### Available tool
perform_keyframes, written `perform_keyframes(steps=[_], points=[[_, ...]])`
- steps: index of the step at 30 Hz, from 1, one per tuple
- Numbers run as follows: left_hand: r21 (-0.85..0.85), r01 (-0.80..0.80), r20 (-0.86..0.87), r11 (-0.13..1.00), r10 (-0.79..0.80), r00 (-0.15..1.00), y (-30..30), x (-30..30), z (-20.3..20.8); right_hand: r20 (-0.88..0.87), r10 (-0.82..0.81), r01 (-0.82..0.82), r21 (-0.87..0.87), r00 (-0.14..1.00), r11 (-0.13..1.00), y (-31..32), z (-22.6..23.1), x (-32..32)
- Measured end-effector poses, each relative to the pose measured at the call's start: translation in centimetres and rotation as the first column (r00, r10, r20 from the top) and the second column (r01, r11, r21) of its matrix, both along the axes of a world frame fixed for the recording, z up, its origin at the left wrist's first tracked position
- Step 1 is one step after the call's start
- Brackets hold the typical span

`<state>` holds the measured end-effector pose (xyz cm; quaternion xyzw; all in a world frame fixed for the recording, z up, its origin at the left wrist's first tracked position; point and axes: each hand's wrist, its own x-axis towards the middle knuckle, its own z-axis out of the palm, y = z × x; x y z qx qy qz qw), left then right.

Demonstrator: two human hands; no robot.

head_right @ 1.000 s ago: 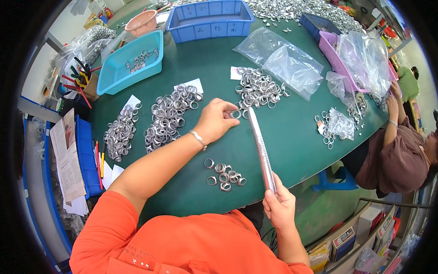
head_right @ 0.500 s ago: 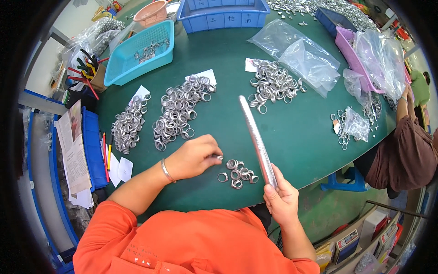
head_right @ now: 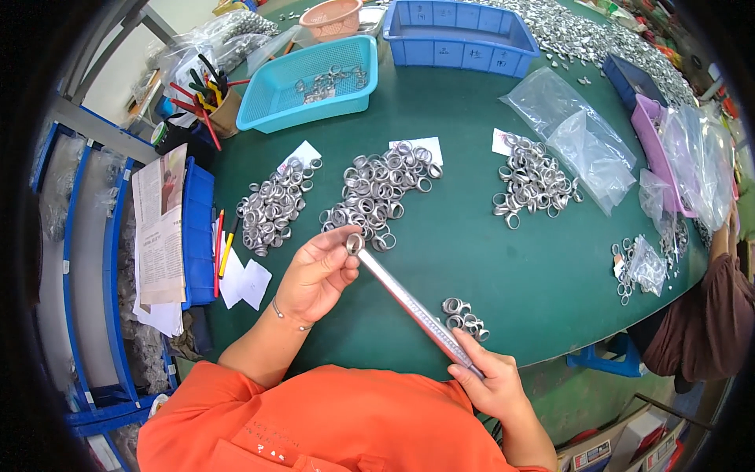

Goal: The person measures metal rings using a tapered measuring tool, puts them into a plastic bag, and writes on a small white card with a pen.

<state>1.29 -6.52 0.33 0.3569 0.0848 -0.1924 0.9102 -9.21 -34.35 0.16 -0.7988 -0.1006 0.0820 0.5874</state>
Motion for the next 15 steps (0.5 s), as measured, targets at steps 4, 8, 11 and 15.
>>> perform_keyframes(steps=[4,8,11,15], points=[[0.125,0.096,0.055,0.987,-0.103,0.993,-0.1,-0.4,-0.3,0.047,0.058,-0.056,-0.053,0.997,0.997,0.6,0.6,0.6],[0.43,0.311,0.117,0.847,-0.394,0.912,-2.1,-2.4,0.3,0.069,0.132,-0.13,-0.036,0.989,0.991,2.0,1.4,1.6],[0.373,0.302,0.167,0.877,-0.384,0.908,-2.4,-2.9,-0.7,0.074,0.179,-0.174,-0.067,0.981,0.983,1.9,1.9,2.1],[0.339,0.277,0.252,0.899,-0.371,0.894,-2.5,-2.6,-1.0,0.127,0.168,-0.154,-0.114,0.978,0.981,1.8,1.7,1.9]])
